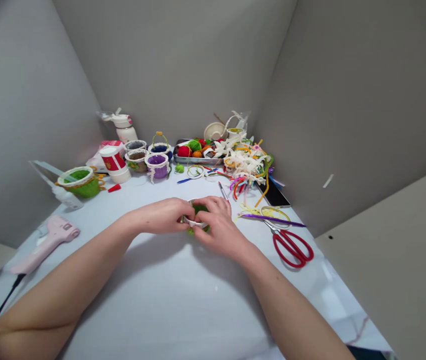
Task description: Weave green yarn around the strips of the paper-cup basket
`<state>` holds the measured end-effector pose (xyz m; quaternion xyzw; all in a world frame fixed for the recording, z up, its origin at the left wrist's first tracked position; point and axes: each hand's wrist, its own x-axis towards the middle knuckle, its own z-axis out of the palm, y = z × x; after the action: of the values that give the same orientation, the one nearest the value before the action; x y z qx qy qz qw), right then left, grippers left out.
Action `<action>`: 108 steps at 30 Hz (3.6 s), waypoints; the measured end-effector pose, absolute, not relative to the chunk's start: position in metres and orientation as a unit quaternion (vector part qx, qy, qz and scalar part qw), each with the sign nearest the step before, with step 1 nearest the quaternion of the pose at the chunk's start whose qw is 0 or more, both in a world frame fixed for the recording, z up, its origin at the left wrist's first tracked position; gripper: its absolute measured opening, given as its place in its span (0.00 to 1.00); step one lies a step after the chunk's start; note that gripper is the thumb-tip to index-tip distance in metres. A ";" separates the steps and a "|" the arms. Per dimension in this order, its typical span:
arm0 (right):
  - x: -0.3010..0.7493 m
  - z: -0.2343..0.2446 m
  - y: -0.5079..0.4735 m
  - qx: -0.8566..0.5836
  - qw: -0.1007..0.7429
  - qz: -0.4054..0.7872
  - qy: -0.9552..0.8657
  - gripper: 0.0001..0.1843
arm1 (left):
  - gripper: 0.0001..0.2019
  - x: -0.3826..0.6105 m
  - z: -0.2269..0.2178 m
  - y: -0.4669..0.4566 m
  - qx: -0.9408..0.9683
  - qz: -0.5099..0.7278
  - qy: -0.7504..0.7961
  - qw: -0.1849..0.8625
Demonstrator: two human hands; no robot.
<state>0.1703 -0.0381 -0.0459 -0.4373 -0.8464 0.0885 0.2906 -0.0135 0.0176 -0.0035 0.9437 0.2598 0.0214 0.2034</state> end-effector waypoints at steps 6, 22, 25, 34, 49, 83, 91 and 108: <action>0.169 -0.048 -0.038 -0.440 0.291 0.082 -0.845 0.04 | 0.05 -0.014 -0.006 0.017 0.945 0.025 0.263 0.192; 0.162 -0.053 -0.039 -0.466 0.284 0.069 -0.835 0.02 | 0.06 -0.016 -0.009 0.022 0.951 0.010 0.250 0.182; 0.162 -0.054 -0.039 -0.470 0.281 0.067 -0.834 0.02 | 0.06 -0.016 -0.006 0.021 0.953 0.001 0.247 0.176; 0.183 -0.044 -0.036 -0.435 0.285 0.080 -0.850 0.04 | 0.11 -0.024 0.009 0.022 0.952 0.029 0.247 0.176; 0.187 -0.038 -0.037 -0.440 0.279 0.098 -0.848 0.04 | 0.06 -0.014 -0.004 0.019 0.954 0.009 0.262 0.142; 0.218 -0.041 -0.023 -0.433 0.288 0.168 -0.838 0.10 | 0.07 0.007 -0.008 0.000 0.932 0.113 0.319 0.128; 0.209 -0.044 -0.016 -0.423 0.245 0.092 -0.867 0.07 | 0.07 -0.004 -0.013 0.019 0.935 0.090 0.319 0.123; 0.199 -0.042 -0.013 -0.417 0.219 0.057 -0.880 0.06 | 0.06 -0.008 -0.015 0.021 0.950 0.066 0.286 0.106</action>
<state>0.1994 -0.0128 -0.0420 -0.4168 -0.8802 0.0572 0.2194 -0.0085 0.0208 -0.0154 0.9501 0.2861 0.0656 0.1055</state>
